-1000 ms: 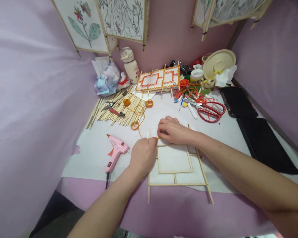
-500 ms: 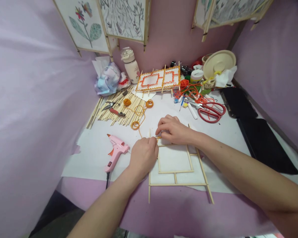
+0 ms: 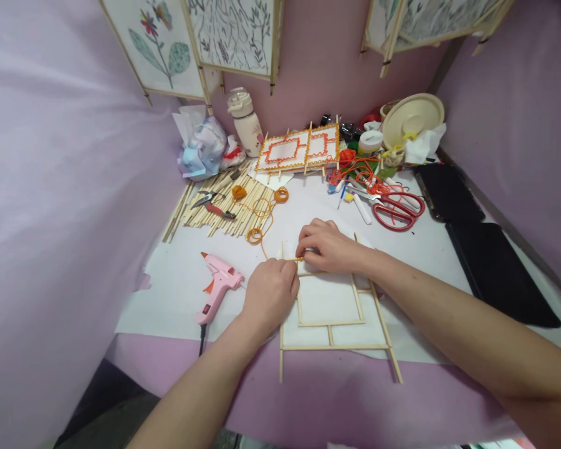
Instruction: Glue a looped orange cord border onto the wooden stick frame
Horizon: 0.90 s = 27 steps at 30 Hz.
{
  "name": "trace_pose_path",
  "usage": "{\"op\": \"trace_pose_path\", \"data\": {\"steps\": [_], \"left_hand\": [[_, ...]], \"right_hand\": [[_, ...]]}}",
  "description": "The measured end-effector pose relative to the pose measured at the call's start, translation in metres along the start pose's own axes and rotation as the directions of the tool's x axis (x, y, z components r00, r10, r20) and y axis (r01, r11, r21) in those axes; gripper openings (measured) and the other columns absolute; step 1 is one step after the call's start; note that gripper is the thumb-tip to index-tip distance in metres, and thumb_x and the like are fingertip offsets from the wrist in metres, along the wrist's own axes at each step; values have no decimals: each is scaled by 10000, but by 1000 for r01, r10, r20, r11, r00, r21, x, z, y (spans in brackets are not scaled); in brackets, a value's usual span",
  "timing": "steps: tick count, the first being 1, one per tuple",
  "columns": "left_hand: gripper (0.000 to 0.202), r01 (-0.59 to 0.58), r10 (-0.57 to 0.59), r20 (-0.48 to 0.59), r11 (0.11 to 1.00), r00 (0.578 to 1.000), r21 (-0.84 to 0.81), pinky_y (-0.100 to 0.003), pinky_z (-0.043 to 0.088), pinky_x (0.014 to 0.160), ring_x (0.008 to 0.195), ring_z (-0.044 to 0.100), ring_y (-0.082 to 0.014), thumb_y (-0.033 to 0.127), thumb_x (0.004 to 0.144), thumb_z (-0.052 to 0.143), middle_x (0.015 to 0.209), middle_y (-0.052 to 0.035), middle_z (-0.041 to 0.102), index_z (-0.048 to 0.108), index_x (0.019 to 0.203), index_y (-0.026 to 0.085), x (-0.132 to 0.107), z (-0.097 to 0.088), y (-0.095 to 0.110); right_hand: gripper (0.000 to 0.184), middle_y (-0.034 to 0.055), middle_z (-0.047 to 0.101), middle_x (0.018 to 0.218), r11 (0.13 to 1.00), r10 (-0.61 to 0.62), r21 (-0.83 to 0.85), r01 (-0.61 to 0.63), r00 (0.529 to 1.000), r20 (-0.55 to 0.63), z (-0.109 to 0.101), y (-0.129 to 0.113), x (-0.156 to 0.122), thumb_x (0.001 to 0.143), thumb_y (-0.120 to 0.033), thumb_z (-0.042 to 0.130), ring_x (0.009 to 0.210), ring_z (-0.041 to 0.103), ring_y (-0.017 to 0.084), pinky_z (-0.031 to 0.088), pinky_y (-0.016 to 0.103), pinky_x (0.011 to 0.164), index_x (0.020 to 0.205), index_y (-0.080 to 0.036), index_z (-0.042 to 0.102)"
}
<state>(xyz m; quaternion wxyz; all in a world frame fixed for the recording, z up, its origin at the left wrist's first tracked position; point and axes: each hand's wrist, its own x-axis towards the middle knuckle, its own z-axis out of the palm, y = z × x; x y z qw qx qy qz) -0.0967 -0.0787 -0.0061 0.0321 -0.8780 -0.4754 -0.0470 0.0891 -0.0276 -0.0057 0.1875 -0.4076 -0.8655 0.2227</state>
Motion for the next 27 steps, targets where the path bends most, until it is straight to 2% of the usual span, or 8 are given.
{"op": "trace_pose_path", "data": {"steps": [5,11,16,22,27], "left_hand": [[182,-49,50,25,998,998,-50,-352,418,695,763,553,-228,127,933,445,795,-59,630,620,897,162,-4,-4,-1],[158,66,-76,-97,993,992,-97,-315,432,651,764,580,-206,156,904,492,827,-53,604,627,985,162,-8,-9,5],[143,81,-110,-155,980,982,-184,-317,463,716,829,608,-216,271,922,562,886,-66,643,631,978,159,-4,2,8],[113,68,-106,-171,974,980,-214,-317,458,731,806,594,-209,150,929,525,816,-55,638,638,932,147,-1,10,9],[157,69,-119,-180,963,976,-262,-320,461,737,809,598,-210,138,933,505,819,-61,637,656,975,139,-1,10,8]], "right_hand": [[229,62,651,960,1000,6,-1,-6,1000,-1,0,0,-1,819,-192,509,983,476,234,281,381,819,853,-217,734],[227,61,652,957,1000,1,14,-1,1000,-13,2,2,-1,822,-198,506,982,476,231,270,373,814,850,-213,731],[228,63,653,958,1000,2,15,-2,1000,-7,3,2,0,819,-194,506,984,474,232,270,374,820,852,-210,731],[226,61,653,963,1000,7,14,-7,1000,-8,3,3,0,819,-195,508,986,477,230,269,370,817,847,-214,731],[230,69,655,968,1000,9,13,-9,1000,-8,3,4,-1,813,-192,508,988,474,235,270,375,817,853,-213,734]]}}
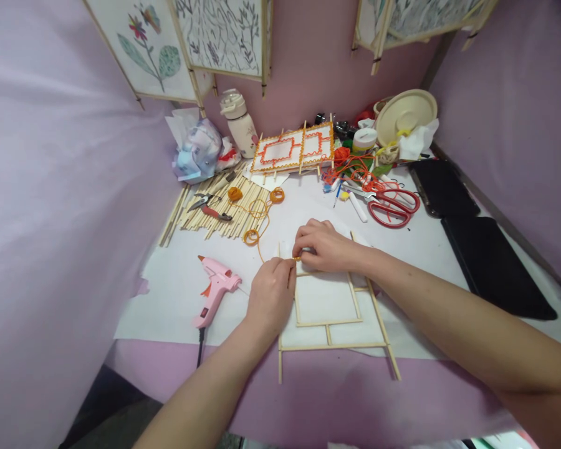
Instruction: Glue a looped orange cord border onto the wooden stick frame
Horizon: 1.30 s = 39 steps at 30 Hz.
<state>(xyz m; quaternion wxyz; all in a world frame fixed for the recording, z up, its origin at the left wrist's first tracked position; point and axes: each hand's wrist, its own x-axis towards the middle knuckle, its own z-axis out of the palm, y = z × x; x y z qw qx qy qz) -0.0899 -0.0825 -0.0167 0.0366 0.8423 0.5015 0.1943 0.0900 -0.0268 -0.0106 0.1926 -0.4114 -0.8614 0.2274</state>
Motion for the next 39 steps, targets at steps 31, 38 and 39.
{"op": "trace_pose_path", "data": {"steps": [31,38,39], "left_hand": [[193,179,-135,271,973,953,-146,-352,448,762,837,586,-215,156,907,474,852,-54,611,648,827,179,13,-27,-3],[139,148,-86,347,977,934,-156,-353,458,794,915,566,-216,150,862,520,938,-50,569,639,921,190,7,-41,-15],[126,155,-93,357,977,929,-150,-357,458,802,927,562,-220,160,853,539,936,-49,562,639,924,189,6,-42,-15]], "right_hand": [[228,53,661,935,998,-30,47,31,999,-25,0,4,0,804,-167,497,958,501,222,264,365,821,818,-210,721],[236,65,658,943,999,-10,48,9,1000,7,-3,2,0,804,-155,484,968,488,230,266,368,828,827,-202,714],[238,66,658,942,999,-10,48,9,1000,9,-3,2,0,803,-153,482,967,488,231,266,369,829,827,-201,714]]}}
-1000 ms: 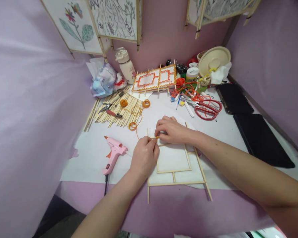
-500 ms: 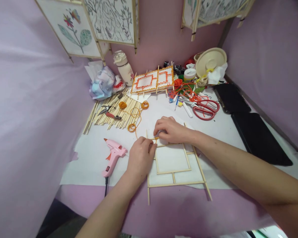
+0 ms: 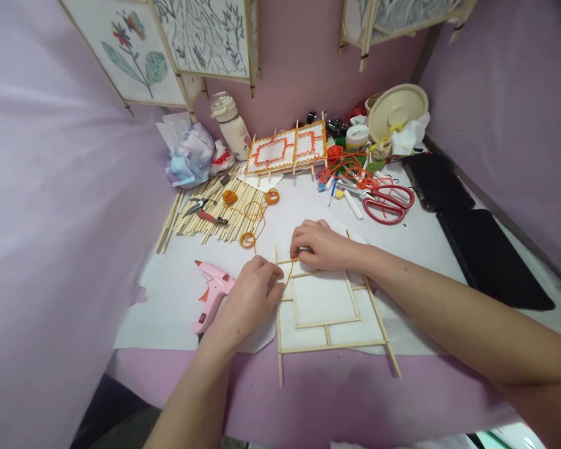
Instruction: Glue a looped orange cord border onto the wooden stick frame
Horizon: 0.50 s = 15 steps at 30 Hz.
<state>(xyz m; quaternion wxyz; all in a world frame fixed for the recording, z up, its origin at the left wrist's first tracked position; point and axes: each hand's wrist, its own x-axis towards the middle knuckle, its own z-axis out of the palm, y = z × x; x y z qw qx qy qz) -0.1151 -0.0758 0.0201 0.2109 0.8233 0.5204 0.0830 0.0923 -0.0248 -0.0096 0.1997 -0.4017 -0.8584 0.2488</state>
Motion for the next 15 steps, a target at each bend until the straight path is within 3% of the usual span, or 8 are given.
{"op": "trace_pose_path", "data": {"steps": [8,12,15], "left_hand": [[170,-66,67,18,997,998,-34,-342,442,784,874,544,-198,132,880,457,906,-48,554,573,768,187,3,6,-3],[150,39,-43,-38,994,998,-103,-320,426,694,762,557,-180,171,922,397,816,-16,588,517,838,203,4,0,-4],[155,104,-107,-5,974,994,-200,-299,416,636,686,565,-164,214,949,362,772,9,620,500,882,215,3,-3,-3]], "right_hand": [[236,62,660,943,1000,-7,0,7,1000,3,1,1,0,796,-154,482,972,489,232,270,373,833,831,-202,711],[235,67,661,947,1000,-1,1,1,1000,9,0,0,-1,798,-153,482,970,489,234,270,372,829,833,-199,710],[233,65,663,945,1000,-2,3,2,1000,9,0,0,-1,796,-153,484,969,492,234,272,371,826,831,-198,710]]}}
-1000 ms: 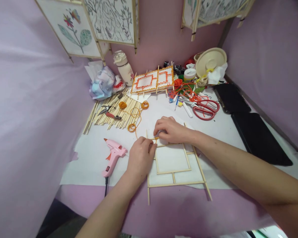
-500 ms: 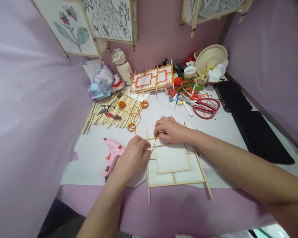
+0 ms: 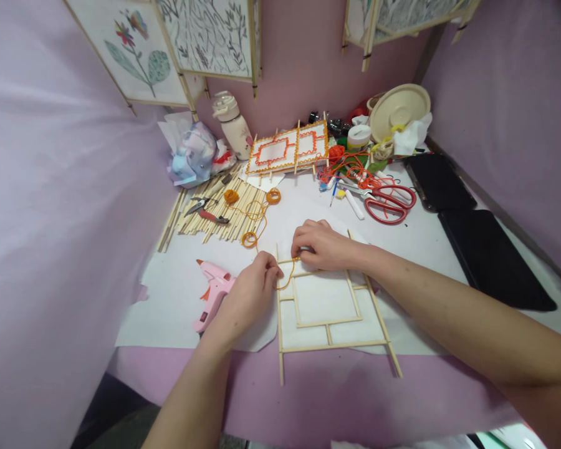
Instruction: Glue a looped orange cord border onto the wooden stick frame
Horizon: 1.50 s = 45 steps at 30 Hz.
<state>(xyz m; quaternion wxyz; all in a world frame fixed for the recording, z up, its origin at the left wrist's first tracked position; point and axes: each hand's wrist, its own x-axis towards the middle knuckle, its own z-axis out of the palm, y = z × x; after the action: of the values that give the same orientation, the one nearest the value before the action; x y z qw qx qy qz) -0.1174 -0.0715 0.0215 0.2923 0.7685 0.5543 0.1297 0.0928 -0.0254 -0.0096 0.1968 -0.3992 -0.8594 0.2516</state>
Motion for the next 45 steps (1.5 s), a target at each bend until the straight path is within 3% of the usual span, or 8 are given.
{"op": "trace_pose_path", "data": {"steps": [2,6,13,19,24,37,45], "left_hand": [[106,-7,7,34,1000,999,-25,-282,410,605,660,568,-155,230,932,411,762,20,626,510,897,219,-2,0,0],[82,-113,107,73,990,992,89,-284,427,619,733,579,-171,255,825,596,847,-5,600,581,895,216,-4,3,-2],[154,-179,170,98,979,981,94,-313,466,756,864,573,-181,175,897,468,942,-36,559,592,814,208,-1,2,-4],[165,-304,291,127,947,948,100,-344,480,849,1009,550,-205,99,845,478,1154,-58,570,593,820,214,-3,-3,1],[171,-362,347,145,926,927,102,-356,469,854,1014,525,-212,73,809,476,1135,-46,621,570,777,213,-1,-3,1],[160,-344,339,130,939,932,14,-324,442,822,939,549,-186,73,801,490,1035,-21,660,570,787,210,3,-3,-3],[129,-217,220,2,961,976,172,-290,408,670,739,557,-176,131,827,485,774,-9,605,588,789,198,16,-11,-1]], "right_hand": [[231,60,663,944,1000,-5,3,5,1000,-6,0,0,0,793,-153,486,968,495,232,274,372,830,831,-200,709],[229,61,664,943,1000,-4,3,5,1000,-6,1,1,0,792,-153,489,973,496,234,278,376,839,831,-201,709],[230,61,666,946,1000,-1,2,1,1000,-5,1,0,0,787,-146,488,971,499,231,279,374,832,828,-200,708],[233,60,659,951,1000,-5,-1,5,1000,2,1,0,0,794,-150,488,972,495,229,282,378,842,842,-201,711],[226,65,658,955,1000,-12,3,12,1000,7,1,-1,0,803,-158,491,980,491,233,280,387,859,836,-200,711],[217,58,652,944,1000,-17,8,17,1000,-13,1,-1,-1,802,-164,500,976,493,230,284,375,838,831,-201,712],[240,58,641,1000,1000,-18,-17,16,993,-116,-12,-11,-3,797,-124,502,1007,479,228,285,370,850,906,-205,701]]}}
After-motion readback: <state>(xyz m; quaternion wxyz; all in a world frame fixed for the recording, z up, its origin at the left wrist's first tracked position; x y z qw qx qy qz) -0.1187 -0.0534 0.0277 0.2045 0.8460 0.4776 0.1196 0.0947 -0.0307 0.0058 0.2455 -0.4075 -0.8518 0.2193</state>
